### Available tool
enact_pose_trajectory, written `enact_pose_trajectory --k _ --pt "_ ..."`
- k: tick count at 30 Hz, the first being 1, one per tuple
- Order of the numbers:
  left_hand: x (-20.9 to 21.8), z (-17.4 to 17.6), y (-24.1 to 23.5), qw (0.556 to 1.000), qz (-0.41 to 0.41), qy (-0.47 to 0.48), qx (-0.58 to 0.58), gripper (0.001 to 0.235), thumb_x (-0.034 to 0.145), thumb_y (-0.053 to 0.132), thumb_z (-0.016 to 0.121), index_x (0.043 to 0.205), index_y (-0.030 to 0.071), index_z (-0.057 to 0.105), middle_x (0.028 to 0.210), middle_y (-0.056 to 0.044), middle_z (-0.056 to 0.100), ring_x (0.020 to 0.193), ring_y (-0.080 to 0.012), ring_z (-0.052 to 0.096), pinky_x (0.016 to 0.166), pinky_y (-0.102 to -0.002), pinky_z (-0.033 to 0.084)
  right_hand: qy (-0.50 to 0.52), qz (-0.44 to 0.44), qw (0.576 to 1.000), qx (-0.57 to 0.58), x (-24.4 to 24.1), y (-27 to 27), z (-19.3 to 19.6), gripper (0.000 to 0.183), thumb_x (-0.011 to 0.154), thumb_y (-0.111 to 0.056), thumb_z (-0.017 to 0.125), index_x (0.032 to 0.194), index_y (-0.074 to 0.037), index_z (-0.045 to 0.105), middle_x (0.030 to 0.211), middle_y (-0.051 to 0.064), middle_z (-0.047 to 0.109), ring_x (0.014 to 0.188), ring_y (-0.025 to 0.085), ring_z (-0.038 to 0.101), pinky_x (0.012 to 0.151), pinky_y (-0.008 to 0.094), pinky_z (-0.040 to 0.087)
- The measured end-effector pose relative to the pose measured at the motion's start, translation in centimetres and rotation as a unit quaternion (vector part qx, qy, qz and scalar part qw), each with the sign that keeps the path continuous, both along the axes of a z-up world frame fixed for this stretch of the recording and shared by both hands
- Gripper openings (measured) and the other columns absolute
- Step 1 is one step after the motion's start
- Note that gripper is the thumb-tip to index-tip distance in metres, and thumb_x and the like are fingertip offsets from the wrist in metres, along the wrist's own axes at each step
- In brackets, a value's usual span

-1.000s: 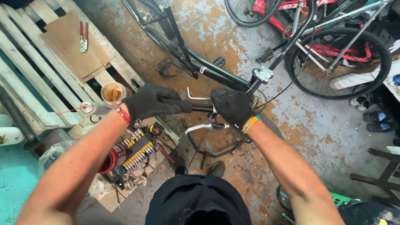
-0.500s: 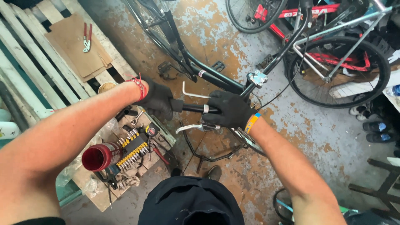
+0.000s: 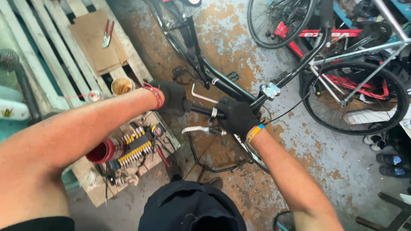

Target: The person installs a black handlebar grip onto a bicycle handlebar by sliding it into place and rotating it to secure it. They then use a hex key to tighten the bolt on the brake lever clamp to fix the grip's position.

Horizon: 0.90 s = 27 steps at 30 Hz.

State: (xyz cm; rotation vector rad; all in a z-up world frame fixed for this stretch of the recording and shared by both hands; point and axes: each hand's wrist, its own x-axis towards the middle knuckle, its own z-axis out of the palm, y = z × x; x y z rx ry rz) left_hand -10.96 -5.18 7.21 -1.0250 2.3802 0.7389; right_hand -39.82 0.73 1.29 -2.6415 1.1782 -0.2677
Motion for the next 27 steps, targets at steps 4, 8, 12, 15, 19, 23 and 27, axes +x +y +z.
enact_pose_trajectory --k 4,8,12,15,19,23,27 --pt "-1.1 -3.1 5.1 0.979 0.103 -0.027 -0.172 0.060 0.094 0.070 0.043 0.080 0.023 0.076 0.068 -0.001 0.073 0.076 -0.0280 0.077 0.068 -0.048 0.061 -0.038 0.006 0.999 -0.003 -0.5 -0.1 -0.6 0.019 0.084 -0.033 0.073 0.100 -0.024 0.068 0.095 -0.003 0.067 0.087 0.025 0.075 0.073 0.034 0.061" --pt "-1.0 -3.7 6.2 0.918 0.146 0.062 -0.364 0.055 0.095 0.073 0.043 0.076 0.025 0.063 0.062 0.001 0.067 0.065 -0.0233 0.073 0.064 -0.042 0.058 -0.038 -0.012 0.999 -0.005 0.1 -0.3 0.4 0.016 0.082 -0.036 0.073 0.093 -0.025 0.067 0.091 -0.003 0.066 0.086 0.025 0.075 0.073 0.033 0.060" --pt "-2.0 -2.4 4.0 0.974 0.077 -0.073 -0.202 0.048 0.093 0.060 0.039 0.080 0.026 0.069 0.072 0.000 0.074 0.074 -0.0273 0.076 0.065 -0.051 0.060 -0.013 -0.066 0.997 0.035 0.1 0.3 -0.6 0.020 0.080 -0.042 0.073 0.097 -0.033 0.067 0.096 -0.007 0.063 0.089 0.024 0.074 0.077 0.033 0.061" --pt "-2.2 -1.1 0.5 0.998 -0.018 -0.063 -0.018 0.033 0.080 0.052 0.070 0.081 0.019 0.077 0.070 -0.007 0.075 0.080 -0.0304 0.078 0.064 -0.044 0.063 0.000 -0.087 0.996 0.032 0.5 0.0 0.5 0.021 0.081 -0.039 0.072 0.101 -0.033 0.067 0.099 -0.006 0.063 0.089 0.026 0.075 0.076 0.037 0.061" --pt "-3.1 -1.5 0.6 0.959 0.140 -0.040 0.241 0.027 0.074 0.027 0.072 0.063 0.002 0.074 0.052 -0.014 0.061 0.053 -0.0283 0.067 0.045 -0.038 0.052 0.019 -0.074 0.994 0.074 1.2 0.9 1.4 0.021 0.083 -0.032 0.070 0.104 -0.029 0.068 0.104 -0.002 0.062 0.090 0.032 0.075 0.079 0.040 0.062" --pt "-4.1 -3.1 2.5 0.988 0.144 0.021 -0.049 0.028 0.081 0.033 0.068 0.064 0.012 0.071 0.052 -0.009 0.062 0.054 -0.0281 0.069 0.047 -0.042 0.052 0.018 -0.065 0.996 0.055 1.2 0.6 1.0 0.024 0.080 -0.032 0.073 0.102 -0.028 0.067 0.107 -0.001 0.062 0.092 0.034 0.074 0.080 0.043 0.062" --pt "-3.6 -5.0 5.9 0.891 0.151 0.090 -0.420 0.030 0.088 0.042 0.063 0.064 0.024 0.067 0.052 -0.003 0.063 0.056 -0.0278 0.071 0.049 -0.048 0.052 0.041 -0.055 0.998 0.010 0.3 -0.1 -0.3 0.031 0.077 -0.043 0.073 0.106 -0.031 0.069 0.112 -0.006 0.066 0.104 0.027 0.074 0.087 0.038 0.061"
